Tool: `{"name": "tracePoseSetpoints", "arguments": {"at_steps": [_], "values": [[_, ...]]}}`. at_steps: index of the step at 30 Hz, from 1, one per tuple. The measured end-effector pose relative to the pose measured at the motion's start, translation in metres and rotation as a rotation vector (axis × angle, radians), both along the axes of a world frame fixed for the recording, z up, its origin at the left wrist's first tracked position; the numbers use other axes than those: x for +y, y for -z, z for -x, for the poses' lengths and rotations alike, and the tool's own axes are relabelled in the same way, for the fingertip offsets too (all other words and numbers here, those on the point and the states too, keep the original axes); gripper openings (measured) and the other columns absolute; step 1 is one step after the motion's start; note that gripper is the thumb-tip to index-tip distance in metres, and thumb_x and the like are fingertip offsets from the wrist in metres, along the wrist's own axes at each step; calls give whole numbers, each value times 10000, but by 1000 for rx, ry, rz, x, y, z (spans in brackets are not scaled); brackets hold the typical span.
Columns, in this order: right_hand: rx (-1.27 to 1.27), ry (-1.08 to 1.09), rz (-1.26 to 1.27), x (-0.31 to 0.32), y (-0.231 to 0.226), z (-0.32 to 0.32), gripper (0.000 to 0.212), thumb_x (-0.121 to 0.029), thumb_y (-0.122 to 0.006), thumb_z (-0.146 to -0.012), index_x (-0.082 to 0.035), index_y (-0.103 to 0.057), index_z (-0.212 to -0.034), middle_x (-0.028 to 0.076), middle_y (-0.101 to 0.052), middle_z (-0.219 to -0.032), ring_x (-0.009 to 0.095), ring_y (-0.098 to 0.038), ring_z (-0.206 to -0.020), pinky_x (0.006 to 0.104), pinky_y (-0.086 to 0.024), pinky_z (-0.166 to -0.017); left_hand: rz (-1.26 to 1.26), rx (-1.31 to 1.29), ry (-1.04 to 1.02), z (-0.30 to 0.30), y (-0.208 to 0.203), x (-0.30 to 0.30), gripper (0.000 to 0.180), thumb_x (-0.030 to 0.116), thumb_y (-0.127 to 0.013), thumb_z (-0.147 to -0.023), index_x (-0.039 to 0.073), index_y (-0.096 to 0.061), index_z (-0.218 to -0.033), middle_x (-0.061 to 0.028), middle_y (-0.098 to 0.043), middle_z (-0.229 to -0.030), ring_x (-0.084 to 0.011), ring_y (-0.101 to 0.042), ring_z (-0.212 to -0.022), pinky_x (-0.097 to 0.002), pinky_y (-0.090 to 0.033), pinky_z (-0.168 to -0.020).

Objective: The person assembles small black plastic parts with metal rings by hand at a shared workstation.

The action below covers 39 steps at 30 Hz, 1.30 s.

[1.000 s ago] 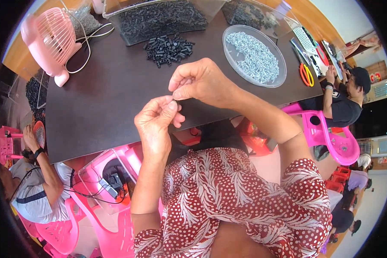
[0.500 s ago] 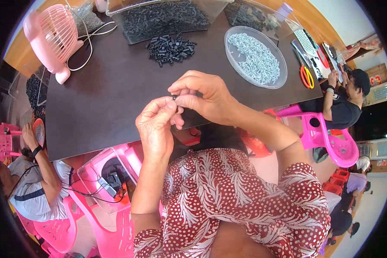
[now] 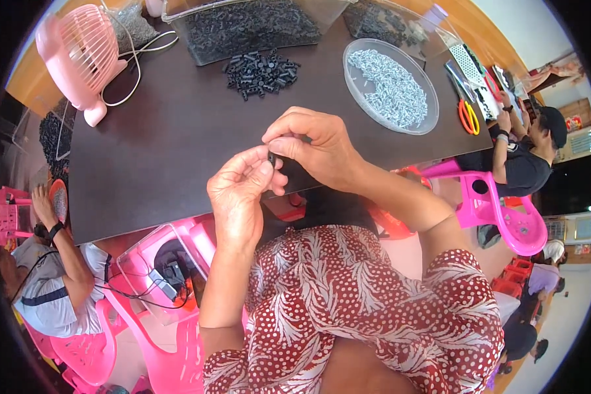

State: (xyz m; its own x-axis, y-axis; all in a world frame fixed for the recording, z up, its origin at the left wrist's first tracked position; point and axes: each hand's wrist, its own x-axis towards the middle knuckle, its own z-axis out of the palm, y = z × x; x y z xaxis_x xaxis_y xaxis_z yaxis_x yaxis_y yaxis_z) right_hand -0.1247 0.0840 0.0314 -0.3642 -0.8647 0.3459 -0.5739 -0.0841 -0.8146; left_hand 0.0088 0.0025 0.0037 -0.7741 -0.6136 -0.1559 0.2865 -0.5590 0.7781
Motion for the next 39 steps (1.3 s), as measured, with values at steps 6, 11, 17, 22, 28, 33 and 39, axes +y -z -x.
{"name": "tracePoseSetpoints", "arguments": {"at_steps": [6,11,17,22,28,33,39], "values": [[-203,47,4,1,5,-4,93,14,-596,-796,6,-636,-879,54,-597,-834,106,-585,-704,219,-450,-641,94,-37,-79,0,3,3,177,-25,-593,-815,-59,-597,-988,-126,-627,-824,-162,-603,-622,-258,-506,-544],[-66,38,83,3,9,-3,92,14,-608,-786,7,-634,-874,67,-600,-838,114,-578,-728,227,-453,-648,62,-14,-45,1,3,4,169,-19,-586,-822,-59,-597,-986,-125,-627,-816,-159,-597,-611,-258,-501,-540],[-63,56,94,3,13,-3,74,17,-605,-782,6,-624,-853,65,-598,-835,112,-572,-733,235,-455,-654,-21,-31,6,0,-1,2,170,-12,-578,-827,-63,-591,-989,-144,-629,-821,-172,-598,-608,-267,-495,-531],[-120,61,64,3,13,-4,69,16,-600,-786,7,-620,-851,62,-594,-831,112,-573,-730,235,-455,-651,-45,-25,26,-1,1,0,173,-13,-576,-828,-62,-587,-994,-150,-629,-822,-178,-603,-615,-273,-497,-534],[-64,44,98,3,13,-3,72,21,-601,-786,14,-615,-856,71,-590,-834,115,-576,-717,234,-456,-635,-91,-3,56,0,2,-2,172,22,-567,-848,-63,-581,-997,-149,-625,-833,-202,-619,-641,-299,-513,-550],[-93,41,125,4,17,-6,71,32,-593,-795,20,-610,-863,82,-584,-853,112,-581,-670,227,-463,-599,-159,14,95,2,5,-6,170,59,-565,-862,-62,-576,-980,-140,-616,-818,-220,-625,-652,-314,-516,-553],[-83,105,222,2,22,-10,48,-15,-613,-743,-24,-603,-789,85,-579,-712,225,-572,-672,317,-452,-619,-223,18,150,4,7,-9,143,73,-572,-857,-53,-575,-925,-139,-605,-788,-220,-611,-620,-313,-503,-545]]}}
